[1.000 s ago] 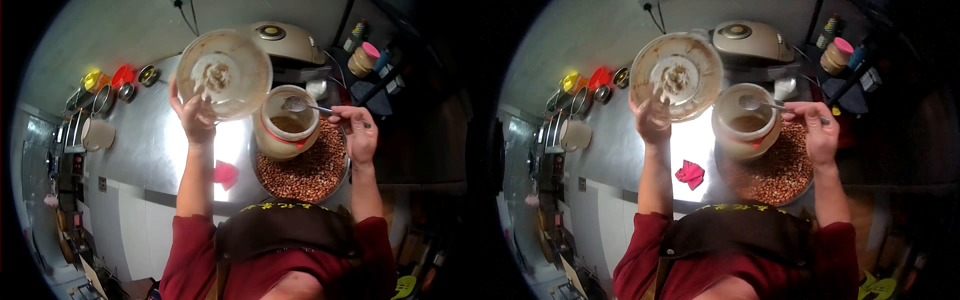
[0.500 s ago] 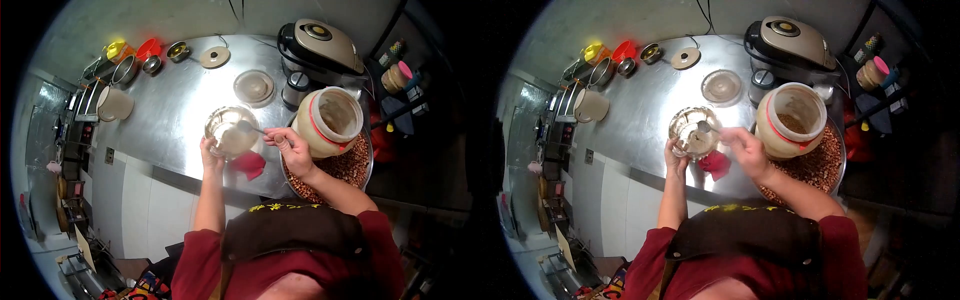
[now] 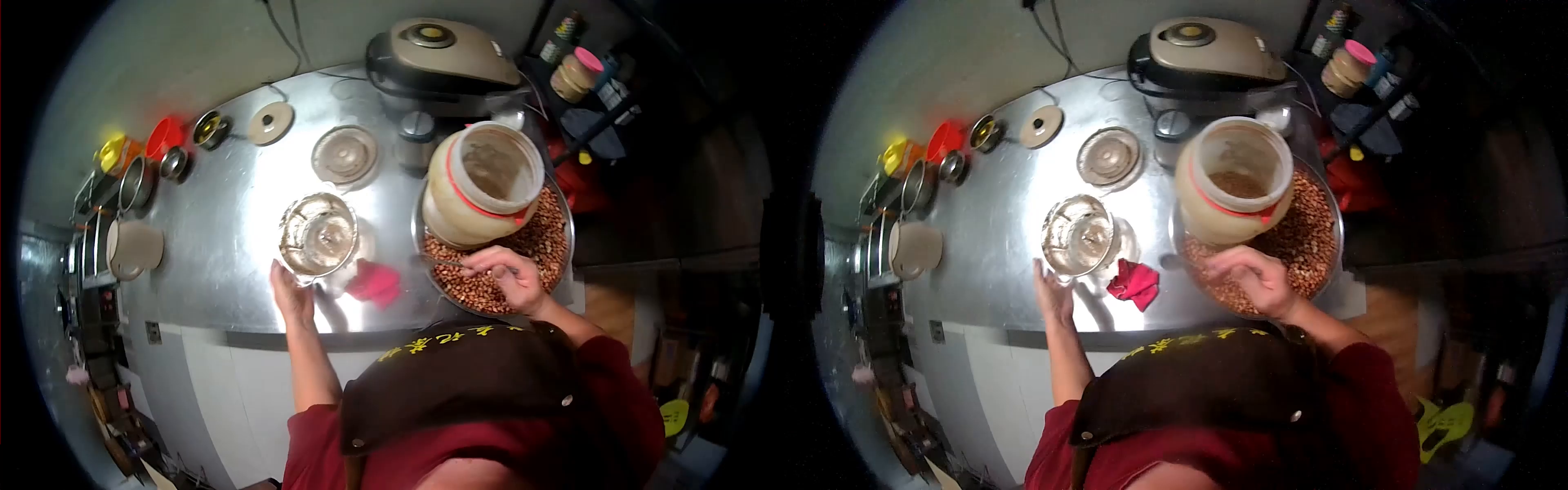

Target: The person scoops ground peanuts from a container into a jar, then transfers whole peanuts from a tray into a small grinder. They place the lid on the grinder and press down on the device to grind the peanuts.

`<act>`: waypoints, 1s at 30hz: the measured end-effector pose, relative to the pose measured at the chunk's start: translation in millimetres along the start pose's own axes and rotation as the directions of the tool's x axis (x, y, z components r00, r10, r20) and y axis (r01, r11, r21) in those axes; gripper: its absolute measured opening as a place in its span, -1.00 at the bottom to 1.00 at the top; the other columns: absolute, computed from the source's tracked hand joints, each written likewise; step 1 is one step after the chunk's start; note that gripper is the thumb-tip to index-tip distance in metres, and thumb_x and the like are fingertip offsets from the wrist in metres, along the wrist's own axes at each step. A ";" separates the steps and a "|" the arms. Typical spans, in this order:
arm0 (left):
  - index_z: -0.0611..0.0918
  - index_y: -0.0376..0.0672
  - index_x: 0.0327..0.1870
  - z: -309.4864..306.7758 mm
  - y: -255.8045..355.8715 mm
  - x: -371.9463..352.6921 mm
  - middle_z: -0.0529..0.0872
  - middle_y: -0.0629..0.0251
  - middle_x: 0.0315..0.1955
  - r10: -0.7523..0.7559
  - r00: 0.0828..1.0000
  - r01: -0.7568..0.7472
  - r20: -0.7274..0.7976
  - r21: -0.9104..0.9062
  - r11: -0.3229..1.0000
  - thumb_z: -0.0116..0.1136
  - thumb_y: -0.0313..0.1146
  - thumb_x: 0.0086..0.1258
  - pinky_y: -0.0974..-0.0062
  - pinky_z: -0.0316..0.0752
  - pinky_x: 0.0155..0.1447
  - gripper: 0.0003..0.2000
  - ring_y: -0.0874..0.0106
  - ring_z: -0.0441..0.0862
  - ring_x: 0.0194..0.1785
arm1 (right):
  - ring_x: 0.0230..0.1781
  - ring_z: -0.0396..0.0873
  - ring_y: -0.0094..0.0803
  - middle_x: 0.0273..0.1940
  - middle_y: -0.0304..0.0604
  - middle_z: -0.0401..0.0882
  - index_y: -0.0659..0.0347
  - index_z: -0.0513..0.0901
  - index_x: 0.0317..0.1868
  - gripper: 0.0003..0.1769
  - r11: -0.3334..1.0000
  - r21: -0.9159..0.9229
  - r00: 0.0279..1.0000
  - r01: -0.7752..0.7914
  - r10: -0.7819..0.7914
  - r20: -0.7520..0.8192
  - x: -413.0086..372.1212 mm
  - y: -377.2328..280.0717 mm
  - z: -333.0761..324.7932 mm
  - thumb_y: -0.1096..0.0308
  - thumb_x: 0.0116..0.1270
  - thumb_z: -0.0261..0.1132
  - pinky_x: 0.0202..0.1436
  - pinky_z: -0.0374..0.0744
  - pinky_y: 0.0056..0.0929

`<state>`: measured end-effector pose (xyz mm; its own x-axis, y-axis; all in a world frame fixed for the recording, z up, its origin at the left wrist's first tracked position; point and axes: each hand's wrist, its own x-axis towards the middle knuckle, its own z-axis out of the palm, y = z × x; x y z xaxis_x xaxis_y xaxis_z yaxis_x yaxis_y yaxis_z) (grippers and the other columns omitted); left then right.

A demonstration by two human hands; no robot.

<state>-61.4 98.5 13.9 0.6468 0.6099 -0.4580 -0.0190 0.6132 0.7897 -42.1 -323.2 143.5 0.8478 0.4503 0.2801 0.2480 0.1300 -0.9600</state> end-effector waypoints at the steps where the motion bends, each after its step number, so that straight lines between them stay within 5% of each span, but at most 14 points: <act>1: 0.48 -0.20 0.34 9.8 6.9 -15.9 0.61 0.21 0.20 0.157 0.966 -0.125 -0.205 0.162 0.979 0.02 -0.09 0.61 0.18 0.42 0.38 -0.55 0.28 0.57 0.22 | 0.00 0.71 -0.27 0.06 0.07 0.69 0.42 0.66 0.01 -0.71 0.999 0.030 1.000 -0.022 0.023 -0.019 -13.6 -7.6 -15.1 0.37 0.66 0.08 0.13 0.66 -0.31; 3: 0.53 -0.23 0.28 12.5 21.0 -40.2 0.64 0.22 0.12 0.401 0.896 -0.335 -0.193 0.300 0.893 0.00 -0.17 0.64 0.34 0.42 0.34 -0.62 0.35 0.57 0.18 | -0.10 0.72 -0.26 -0.01 0.11 0.70 0.42 0.64 -0.04 -0.62 0.995 0.002 0.988 -0.104 0.104 -0.119 -42.5 -21.2 -47.2 0.22 0.70 0.05 0.08 0.67 -0.29; 5: 0.60 -0.28 0.10 14.5 22.6 -58.8 0.68 0.21 -0.03 0.528 0.833 -0.486 -0.162 0.241 0.840 -0.03 -0.21 0.68 0.40 0.43 0.27 -0.69 0.38 0.58 0.09 | -0.14 0.73 -0.27 -0.05 0.11 0.72 0.41 0.61 -0.06 -0.62 0.990 -0.035 0.958 -0.135 0.121 -0.258 -68.1 -23.7 -82.6 0.23 0.72 0.00 0.06 0.68 -0.29; 7: 0.60 -0.29 -0.18 19.7 14.5 -79.9 0.65 0.26 -0.30 0.573 0.819 -0.567 0.029 0.186 0.802 -0.09 -0.19 0.74 0.41 0.46 0.16 -0.65 0.43 0.57 -0.12 | -0.16 0.74 -0.29 -0.07 0.10 0.73 0.39 0.59 -0.05 -0.63 0.977 0.119 0.857 -0.177 0.213 -0.470 -82.8 -19.9 -112.1 0.25 0.73 -0.03 0.03 0.69 -0.31; 9: 0.62 -0.32 -0.10 37.6 -7.0 -93.6 0.63 0.28 -0.31 0.494 0.845 -0.533 0.204 0.241 0.812 -0.09 -0.21 0.74 0.41 0.46 0.14 -0.66 0.47 0.55 -0.17 | -0.13 0.74 -0.29 -0.02 0.10 0.71 0.41 0.58 -0.01 -0.60 0.989 0.063 0.776 -0.131 0.142 -0.614 -82.5 3.4 -141.9 0.20 0.73 -0.03 0.02 0.71 -0.30; 11: 0.55 -0.40 0.29 52.1 -32.5 -103.5 0.63 0.30 -0.34 0.394 0.877 -0.465 0.277 0.279 0.840 -0.12 -0.24 0.74 0.43 0.50 0.13 -0.61 0.50 0.57 -0.17 | -0.08 0.74 -0.25 0.03 0.10 0.69 0.43 0.58 0.02 -0.59 0.987 0.125 0.694 -0.102 0.160 -0.701 -70.1 29.6 -160.8 0.19 0.72 0.00 0.04 0.71 -0.27; 13: 0.50 -0.39 0.37 76.3 -46.9 -122.3 0.66 0.30 -0.33 0.308 0.884 -0.414 0.352 0.285 0.865 -0.13 -0.26 0.75 0.47 0.54 0.07 -0.60 0.49 0.62 -0.17 | -0.02 0.74 -0.21 0.08 0.10 0.68 0.43 0.58 0.05 -0.60 0.980 0.177 0.677 -0.093 0.193 -0.711 -59.0 68.8 -181.5 0.18 0.71 0.03 0.09 0.71 -0.23; 20: 0.56 -0.40 0.32 100.8 -81.6 -153.7 0.78 0.11 -0.15 0.175 0.907 -0.351 0.382 0.461 0.815 -0.11 -0.05 0.73 0.41 0.65 0.05 -0.48 0.37 0.74 -0.10 | 0.01 0.74 -0.26 0.06 -0.01 0.70 0.38 0.59 0.10 -0.69 0.940 0.255 0.765 -0.226 0.333 -0.552 -15.0 140.0 -242.2 0.27 0.68 0.11 0.11 0.72 -0.23; 21: 0.58 -0.41 0.29 101.7 -83.9 -160.3 0.78 0.10 -0.13 0.163 0.918 -0.335 0.361 0.488 0.806 -0.10 0.00 0.72 0.40 0.66 0.04 -0.45 0.36 0.74 -0.10 | -0.05 0.73 -0.28 0.03 -0.02 0.70 0.35 0.60 0.12 -0.72 0.955 0.177 0.749 -0.236 0.295 -0.593 -9.0 146.0 -250.9 0.29 0.61 0.22 0.06 0.71 -0.23; 23: 0.61 -0.50 0.24 101.9 -87.9 -174.3 0.78 -0.01 -0.03 0.140 0.922 -0.334 0.361 0.557 0.761 -0.17 0.13 0.70 0.32 0.64 0.17 -0.31 0.28 0.75 0.02 | 0.01 0.69 -0.19 -0.01 -0.03 0.70 0.28 0.64 0.10 -0.70 0.833 -0.329 0.682 -0.444 0.076 -0.727 9.3 121.3 -257.3 0.28 0.49 0.36 0.05 0.66 -0.17; 24: 0.61 -0.50 0.23 100.4 -95.8 -179.2 0.77 -0.01 -0.03 0.169 0.918 -0.353 0.359 0.547 0.759 -0.16 0.14 0.70 0.30 0.64 0.17 -0.30 0.27 0.75 0.03 | 0.11 0.61 -0.11 -0.06 -0.06 0.69 0.21 0.67 0.10 -0.62 0.692 -0.664 0.689 -0.284 -0.335 -0.643 21.5 110.2 -256.7 0.25 0.35 0.47 0.15 0.57 -0.09; 25: 0.62 -0.51 0.21 96.9 -104.9 -182.5 0.77 -0.02 -0.02 0.197 0.914 -0.372 0.355 0.537 0.757 -0.16 0.15 0.69 0.28 0.65 0.17 -0.30 0.26 0.75 0.03 | 0.13 0.56 -0.12 -0.06 -0.14 0.67 0.18 0.70 -0.01 -0.68 0.471 -0.848 0.744 -0.243 -0.470 -0.474 28.9 94.6 -256.4 0.29 0.27 0.50 0.18 0.49 -0.11; 27: 0.54 -0.37 0.35 88.2 -117.5 -190.5 0.74 0.09 0.03 0.176 0.937 -0.319 0.301 0.537 0.781 -0.08 -0.06 0.72 0.35 0.61 0.16 -0.49 0.34 0.71 0.04 | 0.04 0.55 -0.17 -0.04 -0.20 0.66 0.15 0.71 -0.12 -0.80 0.476 -0.879 0.911 -0.045 -0.342 -0.231 46.1 100.1 -248.1 0.34 0.26 0.45 0.11 0.42 -0.14; 30: 0.36 -0.19 0.54 105.3 -121.3 -219.2 0.66 0.22 0.10 0.166 0.959 -0.271 0.229 0.576 0.772 0.01 -0.41 0.66 0.45 0.57 0.15 -0.53 0.44 0.64 0.04 | 0.02 0.50 -0.10 -0.12 -0.16 0.59 0.13 0.69 -0.23 -0.79 0.380 -0.921 0.987 0.085 -0.158 0.026 70.4 136.3 -219.1 0.37 0.13 0.52 0.06 0.39 -0.13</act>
<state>-120.6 -162.3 61.5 0.7916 0.5719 -0.2151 0.2492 0.0192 0.9683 154.1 -467.3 32.7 0.7854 0.4467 0.4285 0.5982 -0.7257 -0.3399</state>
